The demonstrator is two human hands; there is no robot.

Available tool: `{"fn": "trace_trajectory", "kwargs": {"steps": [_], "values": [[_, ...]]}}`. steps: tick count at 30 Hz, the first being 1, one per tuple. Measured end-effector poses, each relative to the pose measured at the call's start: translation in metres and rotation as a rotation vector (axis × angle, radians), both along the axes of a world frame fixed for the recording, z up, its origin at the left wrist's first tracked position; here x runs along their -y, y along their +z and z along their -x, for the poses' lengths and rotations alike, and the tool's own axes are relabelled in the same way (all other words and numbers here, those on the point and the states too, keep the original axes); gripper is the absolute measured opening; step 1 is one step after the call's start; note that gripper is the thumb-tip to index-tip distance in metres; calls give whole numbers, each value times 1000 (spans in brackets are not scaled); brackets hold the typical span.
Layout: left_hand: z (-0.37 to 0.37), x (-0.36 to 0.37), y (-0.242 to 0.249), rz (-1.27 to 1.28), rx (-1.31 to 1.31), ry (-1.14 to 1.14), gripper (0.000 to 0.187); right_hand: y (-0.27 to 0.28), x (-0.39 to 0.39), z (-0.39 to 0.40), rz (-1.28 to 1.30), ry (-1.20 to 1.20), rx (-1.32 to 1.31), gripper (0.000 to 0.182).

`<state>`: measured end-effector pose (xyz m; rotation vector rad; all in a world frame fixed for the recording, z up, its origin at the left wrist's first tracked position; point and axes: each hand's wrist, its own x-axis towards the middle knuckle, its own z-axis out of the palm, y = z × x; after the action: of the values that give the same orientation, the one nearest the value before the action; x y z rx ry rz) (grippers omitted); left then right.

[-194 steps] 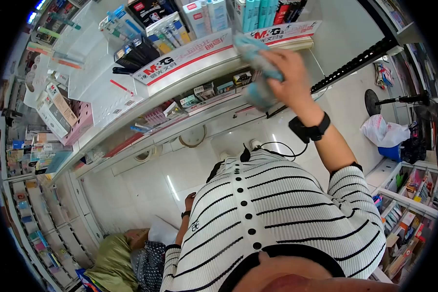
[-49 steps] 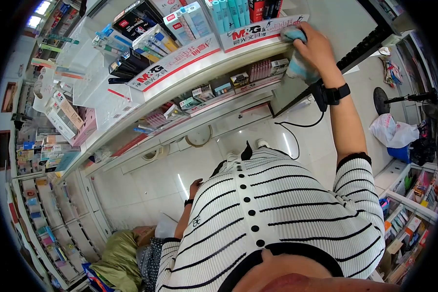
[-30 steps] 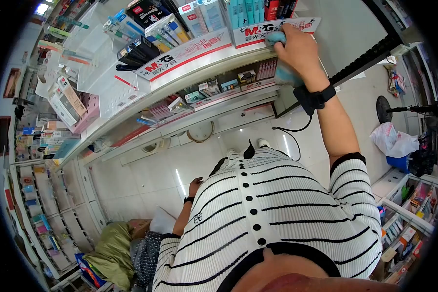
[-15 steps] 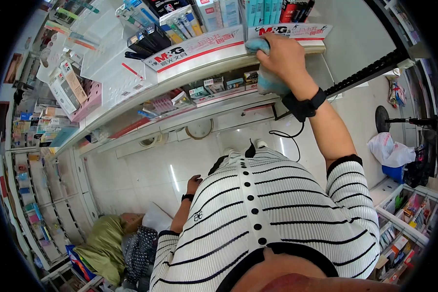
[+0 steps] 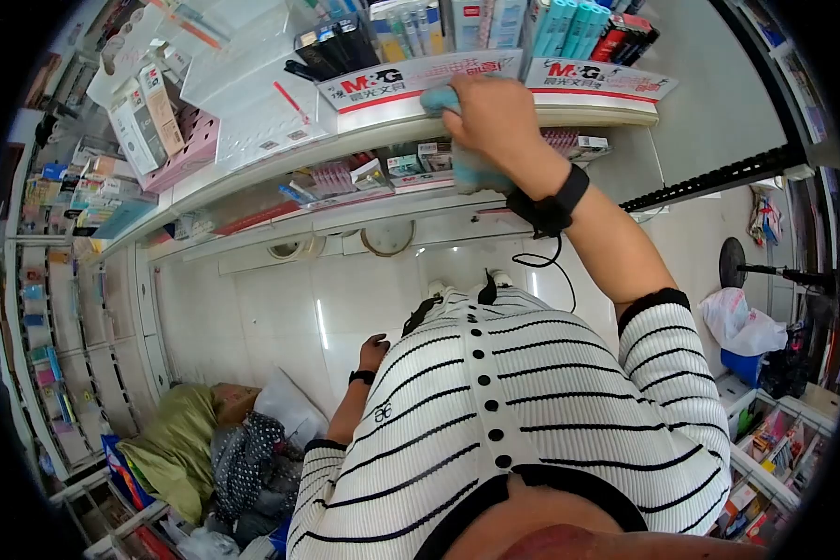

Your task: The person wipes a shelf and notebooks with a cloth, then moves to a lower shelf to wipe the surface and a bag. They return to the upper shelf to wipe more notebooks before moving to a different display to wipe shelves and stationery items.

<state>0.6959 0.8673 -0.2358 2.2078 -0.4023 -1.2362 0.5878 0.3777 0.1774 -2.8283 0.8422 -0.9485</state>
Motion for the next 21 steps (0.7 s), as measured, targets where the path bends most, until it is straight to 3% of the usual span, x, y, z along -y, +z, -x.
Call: {"fn": "trace_trajectory", "kwargs": {"steps": [6, 9, 12, 14, 17, 21], "values": [[9, -22, -8, -41, 0, 38, 41, -2, -21, -55, 10, 127, -10, 24], [9, -51, -52, 23, 87, -36, 37, -4, -32, -80, -3, 163, -43, 23], [7, -66, -64, 37, 51, -9, 35, -1, -46, -103, -3, 194, -26, 17], [3, -62, -56, 20, 78, -59, 35, -4, -47, -106, -1, 201, 2, 12], [-6, -53, -35, -31, 2, 6, 37, -8, -42, -100, 56, 198, -11, 22], [-18, -16, 17, -64, -11, 66, 40, -1, -25, -60, -123, 151, -70, 28]]}}
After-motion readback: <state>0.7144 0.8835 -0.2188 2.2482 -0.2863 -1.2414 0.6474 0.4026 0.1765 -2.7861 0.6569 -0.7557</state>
